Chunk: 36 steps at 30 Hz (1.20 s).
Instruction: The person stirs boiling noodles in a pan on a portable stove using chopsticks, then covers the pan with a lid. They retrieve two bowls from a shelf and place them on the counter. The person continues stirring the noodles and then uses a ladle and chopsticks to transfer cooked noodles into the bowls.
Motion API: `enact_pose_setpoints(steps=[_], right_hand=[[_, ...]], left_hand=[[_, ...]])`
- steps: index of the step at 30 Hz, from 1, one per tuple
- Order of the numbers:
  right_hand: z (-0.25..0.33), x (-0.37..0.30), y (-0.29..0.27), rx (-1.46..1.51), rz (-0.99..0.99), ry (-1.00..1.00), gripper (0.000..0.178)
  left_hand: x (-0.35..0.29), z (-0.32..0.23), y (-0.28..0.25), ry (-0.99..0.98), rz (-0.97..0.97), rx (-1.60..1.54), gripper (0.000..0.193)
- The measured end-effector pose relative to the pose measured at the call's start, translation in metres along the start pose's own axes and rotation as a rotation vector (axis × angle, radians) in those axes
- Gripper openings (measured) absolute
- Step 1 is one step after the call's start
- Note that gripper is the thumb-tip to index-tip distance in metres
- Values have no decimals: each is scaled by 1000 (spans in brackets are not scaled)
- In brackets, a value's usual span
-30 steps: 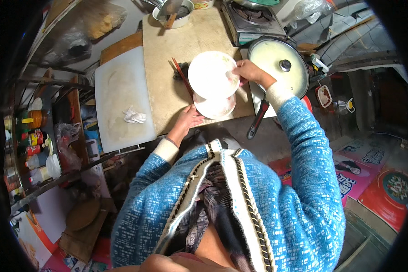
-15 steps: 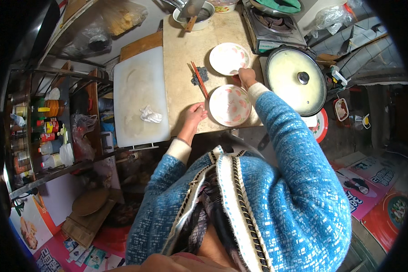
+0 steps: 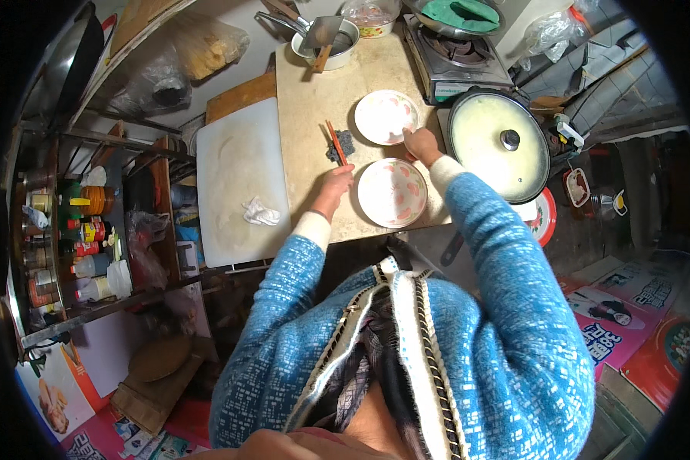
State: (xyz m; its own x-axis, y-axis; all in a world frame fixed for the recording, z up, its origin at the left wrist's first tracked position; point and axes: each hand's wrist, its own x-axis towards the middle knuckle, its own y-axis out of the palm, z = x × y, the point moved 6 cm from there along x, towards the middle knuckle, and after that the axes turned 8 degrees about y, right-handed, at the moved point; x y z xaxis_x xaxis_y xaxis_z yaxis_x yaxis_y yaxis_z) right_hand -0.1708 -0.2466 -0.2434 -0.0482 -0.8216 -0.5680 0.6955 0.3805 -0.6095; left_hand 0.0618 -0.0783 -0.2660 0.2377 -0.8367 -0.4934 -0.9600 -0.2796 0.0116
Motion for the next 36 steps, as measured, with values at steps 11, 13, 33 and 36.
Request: enact_pose_setpoints(steps=[11,13,33,36], right_hand=[[123,-253,-16,-201,19,-1181,76],[134,-272,-15,-72,-53,-1248,71],[-49,-328,-282,557,-792,-837,18],[-114,-343,-318,648,-855,-661,18]], left_hand=[[-110,-163,-35,85,462,-1055,44],[-130,-172,-15,87,549,-1131,48],[-110,-227,193,585,682,415,19],[-86,-236,274,900,594,617,22]])
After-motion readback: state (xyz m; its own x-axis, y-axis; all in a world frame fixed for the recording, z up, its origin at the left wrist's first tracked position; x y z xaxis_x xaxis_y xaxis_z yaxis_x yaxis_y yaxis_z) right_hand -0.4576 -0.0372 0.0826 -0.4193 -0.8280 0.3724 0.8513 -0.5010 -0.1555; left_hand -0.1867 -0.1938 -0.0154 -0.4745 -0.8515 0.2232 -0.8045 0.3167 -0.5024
